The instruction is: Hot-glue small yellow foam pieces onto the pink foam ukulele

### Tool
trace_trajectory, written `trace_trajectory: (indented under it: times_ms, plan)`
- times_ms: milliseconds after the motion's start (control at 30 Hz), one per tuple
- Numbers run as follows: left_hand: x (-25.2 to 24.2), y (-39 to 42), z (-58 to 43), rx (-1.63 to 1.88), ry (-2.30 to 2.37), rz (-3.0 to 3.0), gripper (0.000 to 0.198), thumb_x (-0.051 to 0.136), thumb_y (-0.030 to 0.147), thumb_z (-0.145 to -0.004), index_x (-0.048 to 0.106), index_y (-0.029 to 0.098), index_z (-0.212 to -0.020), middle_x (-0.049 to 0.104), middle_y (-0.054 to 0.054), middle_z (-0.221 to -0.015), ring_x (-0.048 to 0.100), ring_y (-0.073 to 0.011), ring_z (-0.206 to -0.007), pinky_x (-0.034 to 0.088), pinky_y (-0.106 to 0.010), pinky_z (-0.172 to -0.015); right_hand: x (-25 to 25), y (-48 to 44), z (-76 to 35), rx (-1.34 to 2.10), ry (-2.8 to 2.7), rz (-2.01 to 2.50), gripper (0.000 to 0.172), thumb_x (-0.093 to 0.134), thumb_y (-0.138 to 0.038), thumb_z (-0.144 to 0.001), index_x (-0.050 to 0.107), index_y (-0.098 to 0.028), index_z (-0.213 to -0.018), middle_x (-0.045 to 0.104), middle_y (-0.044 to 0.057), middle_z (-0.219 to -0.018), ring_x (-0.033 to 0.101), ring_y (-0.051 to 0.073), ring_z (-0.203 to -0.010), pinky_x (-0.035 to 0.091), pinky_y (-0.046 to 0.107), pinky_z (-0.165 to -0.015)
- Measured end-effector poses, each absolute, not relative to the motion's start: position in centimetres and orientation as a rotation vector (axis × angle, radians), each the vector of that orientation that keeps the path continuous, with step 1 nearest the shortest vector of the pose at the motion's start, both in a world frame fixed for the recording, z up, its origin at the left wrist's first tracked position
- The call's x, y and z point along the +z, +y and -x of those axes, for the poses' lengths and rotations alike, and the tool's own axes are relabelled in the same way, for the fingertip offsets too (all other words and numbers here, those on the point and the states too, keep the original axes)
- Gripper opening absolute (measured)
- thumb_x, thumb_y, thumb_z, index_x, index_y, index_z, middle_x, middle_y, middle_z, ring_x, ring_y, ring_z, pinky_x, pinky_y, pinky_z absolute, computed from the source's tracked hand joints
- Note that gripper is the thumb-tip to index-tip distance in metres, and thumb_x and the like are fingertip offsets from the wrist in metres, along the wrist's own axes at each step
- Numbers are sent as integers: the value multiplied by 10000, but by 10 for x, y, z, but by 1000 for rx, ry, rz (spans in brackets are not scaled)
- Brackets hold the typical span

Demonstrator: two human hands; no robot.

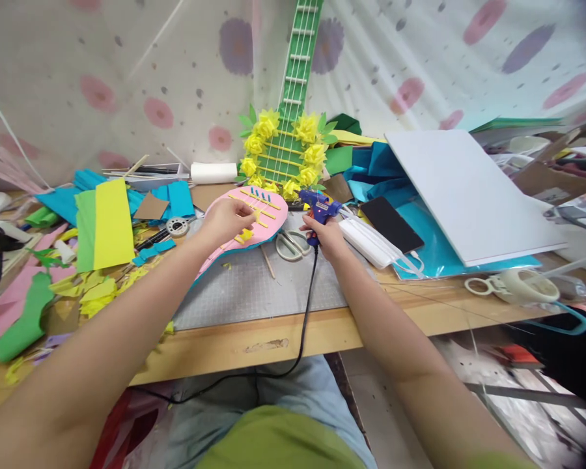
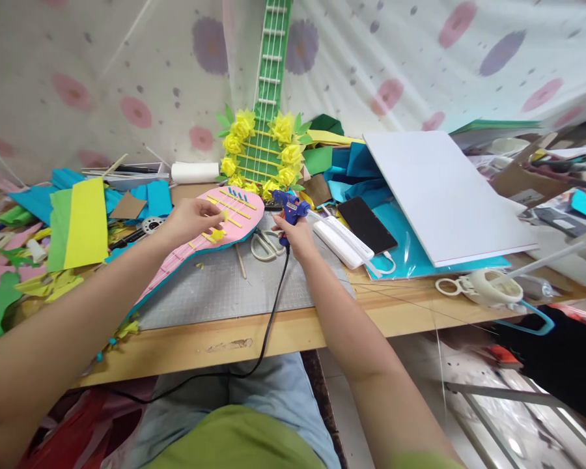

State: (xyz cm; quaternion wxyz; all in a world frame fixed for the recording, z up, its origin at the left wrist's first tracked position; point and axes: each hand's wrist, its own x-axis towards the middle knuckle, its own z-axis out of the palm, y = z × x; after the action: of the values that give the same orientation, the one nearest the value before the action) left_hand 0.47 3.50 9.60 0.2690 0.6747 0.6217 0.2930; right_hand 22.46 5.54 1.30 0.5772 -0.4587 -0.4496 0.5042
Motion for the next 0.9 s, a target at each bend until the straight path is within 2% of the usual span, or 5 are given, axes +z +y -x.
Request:
trace_trajectory:
  times_ms: [167,433,600,733,900]
  plan:
    - [88,27,-42,665,1623,-1916,97,636,259,-681,632,164,-664,681,-25,-641,622,-139,-564,475,-229,-521,19,47,-221,1258,-1104,991,491,800,-452,-504,538,-203,-836,579,-10,-745,585,126,-664,403,233,-510]
    - [73,29,-61,576,1582,-1800,86,639,237,-696,667,159,-717,693,-34,-692,625,-128,-577,488,-228,-553,26,38,-219,1342,-1219,971,547,810,-426,-489,544,-186,-903,542,-53,-677,471,78,-542,384,252,-544]
    - [74,27,-66,631,1602,-1856,59,645,212,-684,654,158,-706,686,-41,-700,631,-142,-619,502,-240,-578,25,39,-217,1309,-1243,1006,545,810,-394,-460,524,-186,-874,525,-67,-644,457,79,-535,388,263,-556]
    - [75,26,-69,730,1521,-1619,117,660,245,-697,603,145,-677,662,-48,-695,632,-151,-629,522,-254,-543,21,42,-221,1313,-1245,993,519,778,-364,-486,528,-180,-902,542,-58,-635,470,89,-548,396,273,-579]
    - [73,23,-71,837,1418,-1297,46,623,112,-710,581,130,-703,631,-40,-703,643,-137,-687,536,-227,-559,18,44,-221,1280,-1212,994,498,767,-351,-480,536,-186,-889,546,-48,-681,470,88,-558,395,270,-568]
